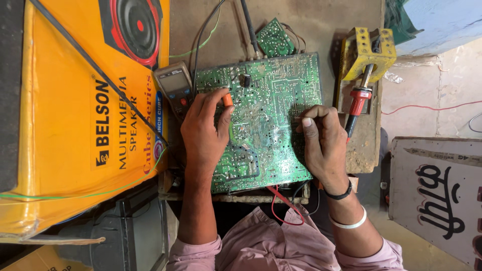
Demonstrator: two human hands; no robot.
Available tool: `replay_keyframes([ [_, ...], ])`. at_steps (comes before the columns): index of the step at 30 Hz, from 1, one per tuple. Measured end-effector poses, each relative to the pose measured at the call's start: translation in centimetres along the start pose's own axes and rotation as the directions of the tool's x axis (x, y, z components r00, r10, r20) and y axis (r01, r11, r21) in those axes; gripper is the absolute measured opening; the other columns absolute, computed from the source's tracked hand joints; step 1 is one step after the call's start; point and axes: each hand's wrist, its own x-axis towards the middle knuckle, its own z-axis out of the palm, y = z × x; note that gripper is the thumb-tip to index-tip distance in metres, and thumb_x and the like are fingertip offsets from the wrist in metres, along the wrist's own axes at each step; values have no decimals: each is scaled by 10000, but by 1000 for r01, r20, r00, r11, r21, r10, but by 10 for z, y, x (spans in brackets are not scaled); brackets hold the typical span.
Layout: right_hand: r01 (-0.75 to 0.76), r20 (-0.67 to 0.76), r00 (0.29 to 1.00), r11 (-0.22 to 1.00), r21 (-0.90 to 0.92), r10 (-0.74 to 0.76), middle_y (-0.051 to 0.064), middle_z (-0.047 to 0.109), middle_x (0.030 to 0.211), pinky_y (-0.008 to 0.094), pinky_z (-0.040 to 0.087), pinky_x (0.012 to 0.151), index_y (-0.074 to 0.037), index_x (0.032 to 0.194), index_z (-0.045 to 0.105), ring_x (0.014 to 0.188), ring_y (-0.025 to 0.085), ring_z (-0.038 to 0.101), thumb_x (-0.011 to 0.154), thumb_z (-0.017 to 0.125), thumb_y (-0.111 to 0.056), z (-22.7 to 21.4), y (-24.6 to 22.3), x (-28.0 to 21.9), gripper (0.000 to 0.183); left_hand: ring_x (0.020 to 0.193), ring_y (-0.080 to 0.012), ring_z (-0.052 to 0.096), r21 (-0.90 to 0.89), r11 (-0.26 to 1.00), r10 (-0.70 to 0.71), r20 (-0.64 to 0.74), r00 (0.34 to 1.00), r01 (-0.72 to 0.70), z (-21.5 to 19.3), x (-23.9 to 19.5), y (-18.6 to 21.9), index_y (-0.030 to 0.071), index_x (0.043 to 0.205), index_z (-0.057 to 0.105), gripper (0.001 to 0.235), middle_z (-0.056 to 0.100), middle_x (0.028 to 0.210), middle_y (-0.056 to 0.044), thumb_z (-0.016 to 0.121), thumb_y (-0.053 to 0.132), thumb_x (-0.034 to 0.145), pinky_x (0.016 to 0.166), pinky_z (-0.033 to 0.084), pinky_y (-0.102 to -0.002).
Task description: The person tests a green circuit board with a multimeter and then uses a soldering iron to work on specific points on the board. The person repeatedly switches between testing and soldering while seated on the floor.
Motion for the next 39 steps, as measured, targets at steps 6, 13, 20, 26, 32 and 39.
replay_keyframes([
  [6,-33,-3,999,998,-49,33,49,609,860,261,467,709,0,1057,555,766,103,555,1097,572,-84,0,-1,2,94,1016,-333,680,-2,1000,-21,10,1000,21,-1,2,1,89,1288,630,340,665,1120,-117,751,131,973,870,551,-404],
  [13,-12,3,1000,1000,-10,12,48,608,891,261,476,717,-9,1065,553,782,110,567,1102,569,-102,1,0,1,102,1033,-332,684,-9,1000,-20,-8,1000,20,0,0,0,92,1297,627,340,668,1137,-118,745,135,981,882,555,-400],
  [20,12,-13,1000,996,-89,-13,49,617,871,265,478,709,0,1061,556,768,103,586,1091,575,-78,-1,1,-1,85,1029,-330,682,-6,1000,-17,1,1000,17,-1,-2,2,92,1298,628,331,667,1128,-116,739,141,989,878,553,-401],
  [26,-1,-28,1000,1000,-3,1,47,631,893,250,486,713,2,1075,566,788,89,582,1090,592,-92,1,0,-2,99,1020,-330,677,-1,1000,-20,6,1000,20,-2,0,3,88,1294,628,330,661,1114,-117,739,146,988,872,547,-405],
  [32,-33,-17,999,998,55,34,38,648,916,240,499,715,3,1086,567,803,80,595,1084,603,-90,0,5,-3,99,1026,-328,678,10,1000,-15,11,1000,14,-3,1,5,85,1296,629,322,663,1122,-117,730,147,996,873,545,-402],
  [39,-34,-24,999,995,89,37,42,682,976,231,512,716,13,1091,599,822,65,617,1061,644,-76,2,11,-4,104,1036,-323,681,-2,1000,-6,12,1000,7,-3,-1,4,84,1298,625,316,665,1133,-112,723,149,1005,886,547,-399],
])
